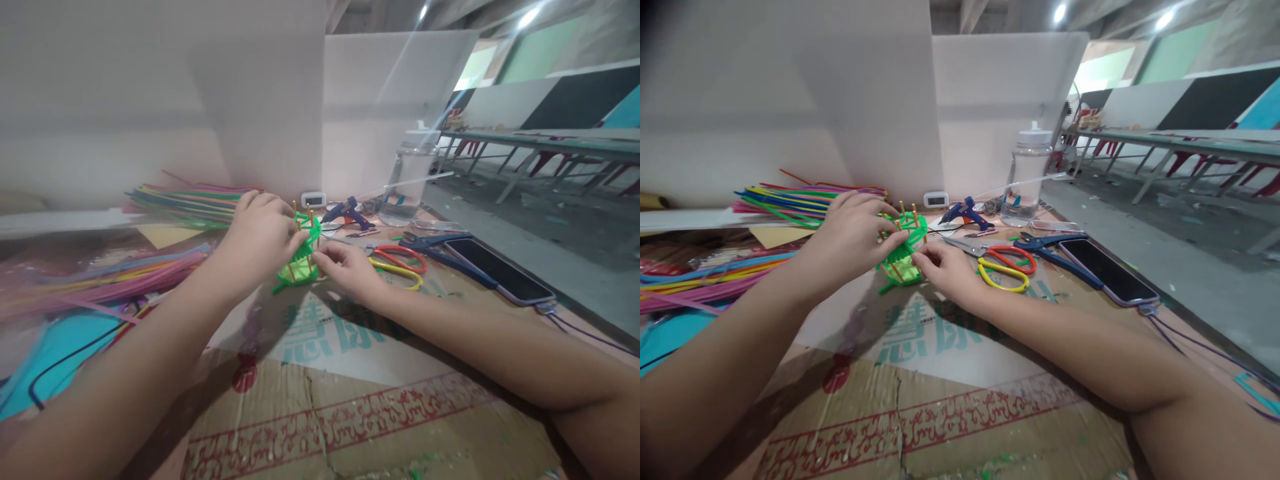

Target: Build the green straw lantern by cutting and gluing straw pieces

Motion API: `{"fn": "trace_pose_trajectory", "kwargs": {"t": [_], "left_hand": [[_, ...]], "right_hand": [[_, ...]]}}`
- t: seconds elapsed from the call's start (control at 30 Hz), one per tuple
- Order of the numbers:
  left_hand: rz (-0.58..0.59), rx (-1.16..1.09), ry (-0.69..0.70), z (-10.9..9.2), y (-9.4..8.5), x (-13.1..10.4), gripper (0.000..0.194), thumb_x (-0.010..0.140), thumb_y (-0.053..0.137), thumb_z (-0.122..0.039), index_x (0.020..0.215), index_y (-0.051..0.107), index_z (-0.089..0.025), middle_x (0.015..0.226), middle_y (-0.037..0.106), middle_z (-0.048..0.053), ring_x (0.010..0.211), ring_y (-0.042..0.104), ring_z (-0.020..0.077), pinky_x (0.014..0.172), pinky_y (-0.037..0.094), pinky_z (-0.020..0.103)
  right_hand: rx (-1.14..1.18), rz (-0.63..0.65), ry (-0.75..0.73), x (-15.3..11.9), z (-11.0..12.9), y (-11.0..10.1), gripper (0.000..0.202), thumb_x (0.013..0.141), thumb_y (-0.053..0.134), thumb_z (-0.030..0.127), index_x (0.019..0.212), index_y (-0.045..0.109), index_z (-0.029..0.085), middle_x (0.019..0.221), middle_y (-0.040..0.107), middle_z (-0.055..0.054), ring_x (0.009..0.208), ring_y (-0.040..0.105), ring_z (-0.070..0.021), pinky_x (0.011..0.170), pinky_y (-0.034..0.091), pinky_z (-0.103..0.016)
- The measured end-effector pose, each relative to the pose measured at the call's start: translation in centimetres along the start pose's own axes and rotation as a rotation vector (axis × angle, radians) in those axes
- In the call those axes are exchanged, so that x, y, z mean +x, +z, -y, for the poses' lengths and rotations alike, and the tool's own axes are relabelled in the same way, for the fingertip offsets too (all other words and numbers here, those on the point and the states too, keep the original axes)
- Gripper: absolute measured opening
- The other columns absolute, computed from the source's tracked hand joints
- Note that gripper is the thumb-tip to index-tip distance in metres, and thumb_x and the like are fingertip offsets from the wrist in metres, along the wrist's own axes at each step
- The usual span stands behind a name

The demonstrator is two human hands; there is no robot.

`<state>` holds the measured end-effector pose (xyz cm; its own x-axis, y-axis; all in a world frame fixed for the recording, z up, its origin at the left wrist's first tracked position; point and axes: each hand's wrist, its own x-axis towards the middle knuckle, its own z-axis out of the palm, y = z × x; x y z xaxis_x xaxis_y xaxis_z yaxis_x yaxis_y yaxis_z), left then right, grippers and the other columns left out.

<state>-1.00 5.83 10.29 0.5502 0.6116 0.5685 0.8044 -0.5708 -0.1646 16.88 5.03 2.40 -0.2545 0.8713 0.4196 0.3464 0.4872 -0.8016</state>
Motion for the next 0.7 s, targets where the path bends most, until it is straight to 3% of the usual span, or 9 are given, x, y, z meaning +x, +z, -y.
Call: {"fn": "trace_pose_trajectory", "kwargs": {"t": [0.37, 0.5, 0.7], "left_hand": [[0.005, 0.014, -0.016, 0.0, 0.4, -0.1, 0.025, 0.091, 0.061, -0.035, 0.081, 0.080, -0.023, 0.098, 0.075, 0.009, 0.105, 0.060, 0.0299, 0.101, 0.037, 0.051], [-0.005, -0.010, -0.023, 0.0, 0.4, -0.2, 0.024, 0.091, 0.061, -0.034, 0.081, 0.080, -0.024, 0.097, 0.075, 0.009, 0.105, 0.061, 0.0301, 0.101, 0.037, 0.052], [-0.024, -0.035, -0.026, 0.1, 0.6, -0.2, 0.025, 0.092, 0.060, -0.036, 0.081, 0.080, -0.026, 0.097, 0.074, 0.008, 0.105, 0.060, 0.0298, 0.103, 0.035, 0.053]], "right_hand": [[-0.036, 0.037, -0.002, -0.2, 0.7, 0.0, 0.028, 0.092, 0.052, 0.033, 0.070, 0.062, 0.018, 0.062, 0.059, 0.001, 0.060, 0.052, -0.0127, 0.058, 0.037, -0.026], [0.157, 0.065, 0.119, 0.2, -0.1, 0.2, 0.026, 0.089, 0.059, 0.039, 0.073, 0.061, 0.019, 0.060, 0.059, 0.003, 0.056, 0.051, -0.0118, 0.057, 0.038, -0.026], [0.589, 0.128, 0.278, 0.8, -0.7, 0.0, 0.044, 0.081, 0.065, 0.062, 0.080, 0.063, 0.018, 0.061, 0.061, 0.001, 0.058, 0.054, -0.0126, 0.060, 0.042, -0.027]]}}
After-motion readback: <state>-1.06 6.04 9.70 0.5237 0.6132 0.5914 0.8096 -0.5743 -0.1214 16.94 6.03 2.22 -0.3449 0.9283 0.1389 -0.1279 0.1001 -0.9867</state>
